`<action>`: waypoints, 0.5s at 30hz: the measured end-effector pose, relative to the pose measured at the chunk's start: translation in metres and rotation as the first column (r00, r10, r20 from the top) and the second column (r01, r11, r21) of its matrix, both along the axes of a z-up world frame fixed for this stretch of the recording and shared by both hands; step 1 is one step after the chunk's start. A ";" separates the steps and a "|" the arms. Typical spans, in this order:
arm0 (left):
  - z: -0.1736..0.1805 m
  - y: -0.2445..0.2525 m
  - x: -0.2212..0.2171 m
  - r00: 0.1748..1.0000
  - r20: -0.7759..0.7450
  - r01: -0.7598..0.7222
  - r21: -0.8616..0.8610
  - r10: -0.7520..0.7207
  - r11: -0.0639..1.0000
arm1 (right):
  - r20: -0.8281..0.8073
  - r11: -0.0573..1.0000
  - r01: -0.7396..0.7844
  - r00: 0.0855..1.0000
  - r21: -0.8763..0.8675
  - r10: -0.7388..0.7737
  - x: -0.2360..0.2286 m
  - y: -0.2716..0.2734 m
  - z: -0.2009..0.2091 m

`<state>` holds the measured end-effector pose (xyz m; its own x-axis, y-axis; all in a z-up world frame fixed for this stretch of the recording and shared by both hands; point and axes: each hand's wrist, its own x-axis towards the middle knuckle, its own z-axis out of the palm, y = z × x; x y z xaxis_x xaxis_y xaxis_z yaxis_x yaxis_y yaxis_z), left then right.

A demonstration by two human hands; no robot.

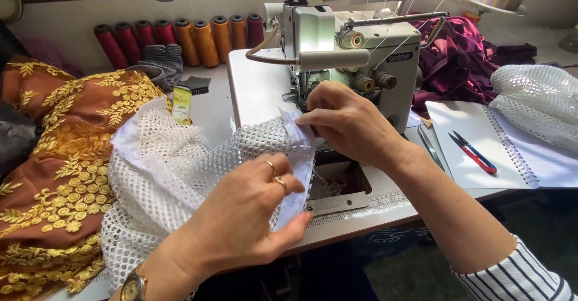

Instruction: Aligning and sewing a zipper onto mesh fabric using an industrial sewing machine.

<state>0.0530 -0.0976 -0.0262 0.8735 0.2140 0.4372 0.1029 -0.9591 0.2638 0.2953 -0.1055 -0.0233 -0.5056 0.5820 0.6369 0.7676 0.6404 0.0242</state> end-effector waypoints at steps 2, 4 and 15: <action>0.008 0.004 0.008 0.983 0.161 -0.085 -0.033 0.089 0.996 | -0.091 0.996 -0.002 0.996 -0.089 -0.006 0.005 -0.003 -0.002; 0.002 0.018 0.019 0.978 0.146 -0.159 0.050 0.150 0.986 | -0.156 0.992 -0.013 0.988 -0.129 -0.007 0.004 -0.008 -0.006; -0.007 0.044 0.038 0.971 0.098 -0.234 0.231 0.216 0.945 | -0.697 0.857 0.085 0.544 -0.509 -0.468 -0.027 -0.053 -0.030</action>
<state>0.0910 -0.0538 -0.0337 0.7797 0.2833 0.5584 0.3128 -0.9488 0.0444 0.2680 -0.1584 -0.0530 0.3058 0.8737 0.3783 0.4922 0.1950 -0.8483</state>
